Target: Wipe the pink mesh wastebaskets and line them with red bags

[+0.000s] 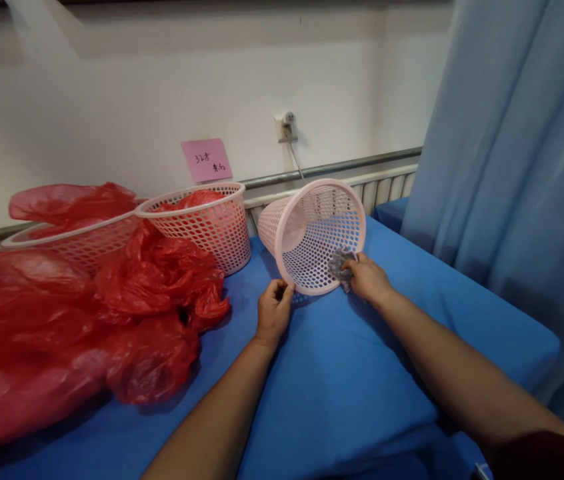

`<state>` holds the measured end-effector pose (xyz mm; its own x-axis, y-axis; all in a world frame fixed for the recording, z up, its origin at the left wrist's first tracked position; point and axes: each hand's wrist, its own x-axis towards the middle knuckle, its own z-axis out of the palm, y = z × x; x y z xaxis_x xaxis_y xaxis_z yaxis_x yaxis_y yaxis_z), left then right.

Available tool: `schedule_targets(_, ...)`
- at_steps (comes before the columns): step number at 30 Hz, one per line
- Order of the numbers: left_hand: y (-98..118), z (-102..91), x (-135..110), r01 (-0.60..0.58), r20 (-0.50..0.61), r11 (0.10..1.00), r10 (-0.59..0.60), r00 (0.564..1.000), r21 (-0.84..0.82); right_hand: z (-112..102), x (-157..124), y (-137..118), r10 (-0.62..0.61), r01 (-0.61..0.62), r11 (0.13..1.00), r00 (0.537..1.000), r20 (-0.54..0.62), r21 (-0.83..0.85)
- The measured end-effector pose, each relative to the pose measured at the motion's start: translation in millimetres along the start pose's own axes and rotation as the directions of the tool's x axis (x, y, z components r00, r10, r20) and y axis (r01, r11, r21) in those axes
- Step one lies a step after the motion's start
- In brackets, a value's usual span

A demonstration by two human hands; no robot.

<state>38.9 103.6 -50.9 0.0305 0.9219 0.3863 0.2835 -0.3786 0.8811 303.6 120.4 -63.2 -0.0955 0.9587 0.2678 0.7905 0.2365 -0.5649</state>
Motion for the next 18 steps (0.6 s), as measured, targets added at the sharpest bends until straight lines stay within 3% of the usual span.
schedule_targets(6, -12.9, 9.1, 0.0, 0.068, 0.155, 0.997, -0.063, 0.986, -0.029, 22.7, -10.1, -37.8, -0.235, 0.2, 0.956, 0.96, 0.154, 0.213)
schedule_targets(9, -11.4, 3.7, 2.0, 0.058, 0.089, 0.998, -0.055, 0.994, -0.035, 12.2, -5.6, -27.2, -0.12, 0.107, 0.988, 0.986, 0.119, 0.107)
schedule_targets(11, -6.5, -1.6, 3.1, 0.037, 0.011, 0.999, -0.036, 0.999, -0.032, -0.4, -1.3, -13.3, 0.045, -0.045, 0.999, 0.999, 0.014, -0.025)
schedule_targets(13, -2.0, -4.4, 3.1, 0.021, -0.038, 0.999, -0.022, 0.999, -0.031, -9.2, 1.0, -3.8, 0.133, -0.138, 0.988, 0.989, -0.071, -0.072)
schedule_targets(15, -0.6, -2.8, 1.5, 0.021, -0.02, 0.999, -0.022, 1.0, -0.036, -9.1, 0.2, -4.1, 0.105, -0.108, 0.993, 0.993, -0.056, -0.054)
schedule_targets(18, -5.8, 5.4, -2.4, 0.046, 0.093, 0.998, -0.041, 0.995, -0.047, 6.4, -4.6, -18.4, -0.069, 0.066, 0.997, 0.995, 0.071, 0.038)
